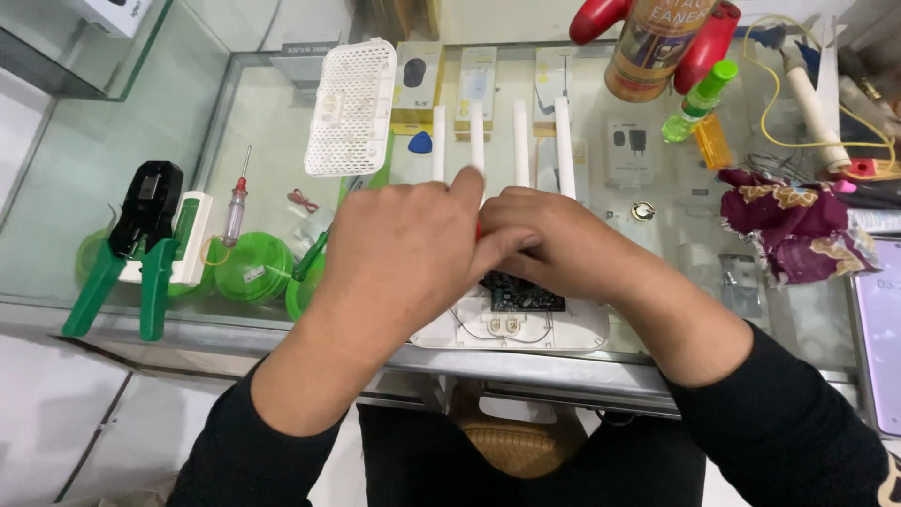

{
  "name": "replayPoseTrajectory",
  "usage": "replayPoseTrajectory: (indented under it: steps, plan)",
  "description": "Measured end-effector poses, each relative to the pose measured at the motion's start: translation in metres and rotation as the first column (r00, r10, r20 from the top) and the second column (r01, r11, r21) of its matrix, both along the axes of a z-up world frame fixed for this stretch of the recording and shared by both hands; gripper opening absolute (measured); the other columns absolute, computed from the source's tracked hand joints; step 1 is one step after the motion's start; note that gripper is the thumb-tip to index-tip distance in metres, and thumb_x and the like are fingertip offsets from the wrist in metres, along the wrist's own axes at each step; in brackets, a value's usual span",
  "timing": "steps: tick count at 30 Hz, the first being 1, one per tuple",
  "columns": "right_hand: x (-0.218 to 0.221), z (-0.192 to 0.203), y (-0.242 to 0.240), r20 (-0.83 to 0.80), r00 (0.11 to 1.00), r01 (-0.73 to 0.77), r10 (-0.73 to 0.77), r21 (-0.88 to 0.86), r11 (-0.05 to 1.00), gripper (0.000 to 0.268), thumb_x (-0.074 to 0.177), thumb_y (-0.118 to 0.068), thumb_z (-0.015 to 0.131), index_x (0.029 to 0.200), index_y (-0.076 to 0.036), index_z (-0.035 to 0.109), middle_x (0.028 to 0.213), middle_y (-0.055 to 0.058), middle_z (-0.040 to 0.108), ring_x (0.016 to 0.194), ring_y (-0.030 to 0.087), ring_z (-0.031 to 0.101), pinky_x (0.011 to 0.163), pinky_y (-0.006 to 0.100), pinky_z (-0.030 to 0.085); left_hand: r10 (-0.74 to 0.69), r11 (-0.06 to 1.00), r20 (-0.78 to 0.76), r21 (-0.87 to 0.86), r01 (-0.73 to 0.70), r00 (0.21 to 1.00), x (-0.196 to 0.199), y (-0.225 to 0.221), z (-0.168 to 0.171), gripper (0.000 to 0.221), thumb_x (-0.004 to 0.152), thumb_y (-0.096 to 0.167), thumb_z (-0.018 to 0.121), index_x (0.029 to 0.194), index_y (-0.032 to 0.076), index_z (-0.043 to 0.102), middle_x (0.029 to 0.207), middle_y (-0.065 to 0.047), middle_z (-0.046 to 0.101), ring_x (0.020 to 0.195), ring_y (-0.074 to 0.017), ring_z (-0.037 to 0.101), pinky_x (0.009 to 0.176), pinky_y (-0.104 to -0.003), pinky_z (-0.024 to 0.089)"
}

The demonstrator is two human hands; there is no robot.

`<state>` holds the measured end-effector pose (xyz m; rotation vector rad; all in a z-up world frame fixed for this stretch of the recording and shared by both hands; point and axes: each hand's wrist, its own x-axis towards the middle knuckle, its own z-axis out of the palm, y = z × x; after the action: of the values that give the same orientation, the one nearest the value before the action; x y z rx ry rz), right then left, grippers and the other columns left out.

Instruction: Disassembling a wireless router and manipulating its internal components with a screwdriver.

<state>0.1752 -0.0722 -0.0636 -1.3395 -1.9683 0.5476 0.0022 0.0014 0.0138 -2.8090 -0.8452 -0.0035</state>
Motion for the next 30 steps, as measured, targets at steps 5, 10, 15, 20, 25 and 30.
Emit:
replayPoseTrajectory:
  steps: [5,10,15,20,25,30]
  plan:
    - [0.0,0.005,-0.001,0.011,0.99,-0.139,0.139,0.021,0.99,0.019,0.102,-0.012,0.048,0.108,-0.003,0.063,0.115,0.018,0.068,0.11,0.035,0.062,0.096,0.045,0.049,-0.137,0.962,0.018,-0.234,0.137,0.99,-0.005,0.0,0.012,0.022,0.1,0.031,0.054,0.111,0.012,0.049,0.081,-0.011,0.074,0.068,-0.0468,0.069,0.051,-0.061,0.049]
    - [-0.004,0.004,-0.001,-0.026,1.0,0.001,-0.001,-0.032,0.999,0.014,0.091,-0.018,0.071,0.1,-0.013,0.062,0.096,0.004,0.068,0.09,0.023,0.062,0.08,0.036,0.047,-0.067,0.998,0.001,-0.016,0.067,0.998,0.002,0.01,-0.011,0.053,0.103,0.069,0.052,0.102,0.017,0.06,0.067,-0.003,0.072,0.06,-0.0363,0.071,0.052,-0.051,0.052]
    - [0.001,0.001,0.001,0.013,0.999,0.051,-0.051,-0.019,0.999,0.009,0.094,-0.012,0.061,0.1,-0.011,0.068,0.092,0.004,0.072,0.087,0.024,0.064,0.073,0.037,0.049,-0.035,0.997,0.003,-0.069,0.035,0.999,0.0,0.0,0.008,0.073,0.098,0.08,0.049,0.122,0.012,0.056,0.069,-0.004,0.072,0.058,-0.0369,0.071,0.05,-0.053,0.053]
    - [0.0,0.006,-0.001,-0.004,0.993,-0.118,0.118,0.013,0.993,0.015,0.095,-0.003,0.049,0.102,-0.007,0.062,0.093,0.01,0.063,0.093,0.029,0.06,0.086,0.04,0.048,-0.103,0.98,0.032,-0.168,0.107,0.994,-0.008,0.005,0.003,0.031,0.104,0.043,0.056,0.11,0.013,0.05,0.075,-0.01,0.073,0.064,-0.0475,0.068,0.05,-0.059,0.049]
    - [-0.001,0.003,-0.002,0.008,0.999,-0.044,0.044,-0.04,0.998,0.006,0.091,-0.009,0.06,0.096,-0.011,0.058,0.084,0.004,0.061,0.086,0.024,0.057,0.078,0.037,0.046,-0.04,0.997,0.056,-0.064,0.044,0.998,-0.008,0.011,-0.015,0.057,0.101,0.073,0.052,0.101,0.016,0.061,0.063,-0.005,0.069,0.056,-0.0373,0.068,0.047,-0.05,0.05]
    - [0.0,0.002,-0.002,0.02,0.999,-0.032,0.033,-0.032,0.999,0.011,0.101,-0.014,0.057,0.108,-0.011,0.065,0.099,0.006,0.07,0.096,0.024,0.064,0.084,0.038,0.052,0.007,1.0,0.076,-0.023,-0.006,0.997,-0.009,0.008,-0.007,0.059,0.1,0.075,0.054,0.1,0.016,0.062,0.066,-0.003,0.069,0.057,-0.0348,0.069,0.042,-0.048,0.049]
